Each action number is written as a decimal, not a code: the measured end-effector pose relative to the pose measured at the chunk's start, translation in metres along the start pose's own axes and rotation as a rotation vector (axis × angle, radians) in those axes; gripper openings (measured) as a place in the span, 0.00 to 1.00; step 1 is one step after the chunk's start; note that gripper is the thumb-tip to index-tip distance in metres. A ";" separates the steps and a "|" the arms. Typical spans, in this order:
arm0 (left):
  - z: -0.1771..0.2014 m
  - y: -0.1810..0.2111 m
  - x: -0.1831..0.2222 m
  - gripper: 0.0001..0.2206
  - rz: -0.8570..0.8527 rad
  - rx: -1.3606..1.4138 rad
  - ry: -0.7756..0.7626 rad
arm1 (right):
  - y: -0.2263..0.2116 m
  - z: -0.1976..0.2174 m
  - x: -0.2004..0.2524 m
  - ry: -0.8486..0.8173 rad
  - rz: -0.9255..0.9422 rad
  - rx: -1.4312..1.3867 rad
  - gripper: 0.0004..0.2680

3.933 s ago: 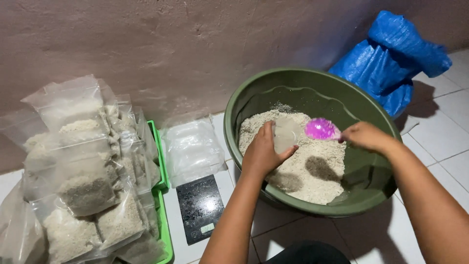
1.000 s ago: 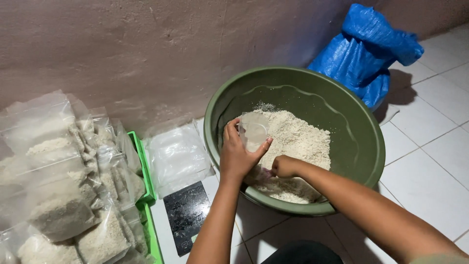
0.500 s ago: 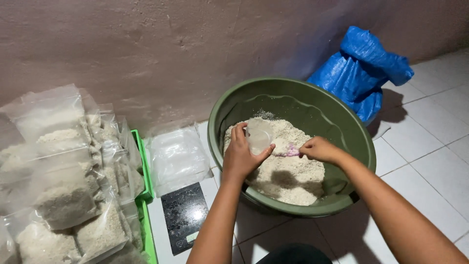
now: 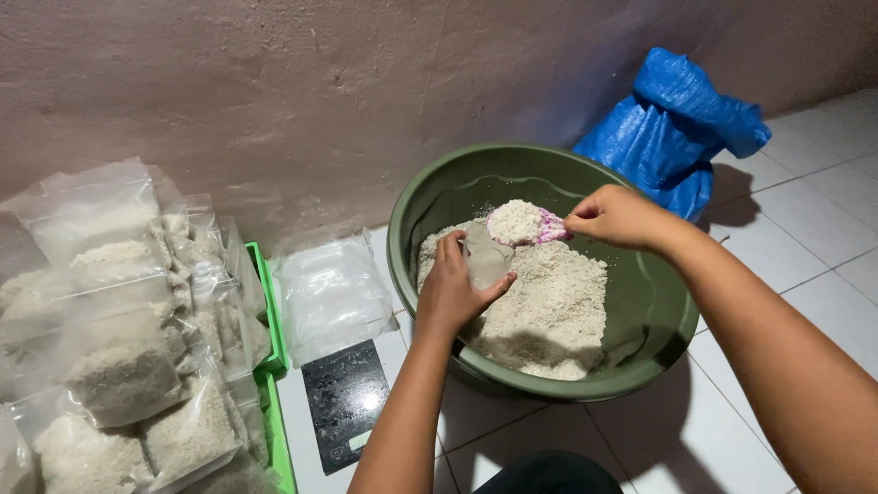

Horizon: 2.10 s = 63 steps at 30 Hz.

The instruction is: The person is manually filling plastic bags with a powdered food product from a large basin, weighing each bag on a digital scale, and then organizing the filled bags into a green plastic tray.

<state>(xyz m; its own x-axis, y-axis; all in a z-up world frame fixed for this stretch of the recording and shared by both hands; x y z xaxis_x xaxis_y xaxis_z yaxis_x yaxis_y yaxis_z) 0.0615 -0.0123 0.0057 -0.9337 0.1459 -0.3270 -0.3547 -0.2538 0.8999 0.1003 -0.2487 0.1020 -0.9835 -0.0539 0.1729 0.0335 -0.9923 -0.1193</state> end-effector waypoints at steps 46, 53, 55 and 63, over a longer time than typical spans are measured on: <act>0.002 -0.021 -0.003 0.40 0.078 -0.022 0.138 | 0.015 -0.041 -0.007 0.101 -0.191 0.101 0.12; 0.010 -0.027 -0.001 0.39 0.096 0.005 0.280 | 0.021 -0.216 -0.073 -0.215 -0.010 0.442 0.12; 0.013 -0.023 0.000 0.39 0.084 0.008 0.311 | 0.002 -0.240 -0.080 -0.249 0.050 0.498 0.11; 0.014 -0.014 0.000 0.39 0.108 0.011 0.276 | -0.011 -0.281 -0.096 -0.360 0.195 0.085 0.10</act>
<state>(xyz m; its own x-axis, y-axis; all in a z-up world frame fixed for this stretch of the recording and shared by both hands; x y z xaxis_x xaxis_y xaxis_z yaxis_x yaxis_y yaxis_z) 0.0668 0.0051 -0.0025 -0.9443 -0.1476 -0.2940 -0.2535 -0.2428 0.9364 0.1441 -0.2014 -0.1880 -0.8328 -0.2626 0.4874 0.2427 -0.9644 -0.1050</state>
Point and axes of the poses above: each hand's wrist, its own x-axis away from the middle knuckle, its own z-axis out of the back of the hand, y = z × x, the point moved 6 cm from there along -x, towards the middle knuckle, and after that the axes turned 11 degrees about x, right-handed, at the moved point
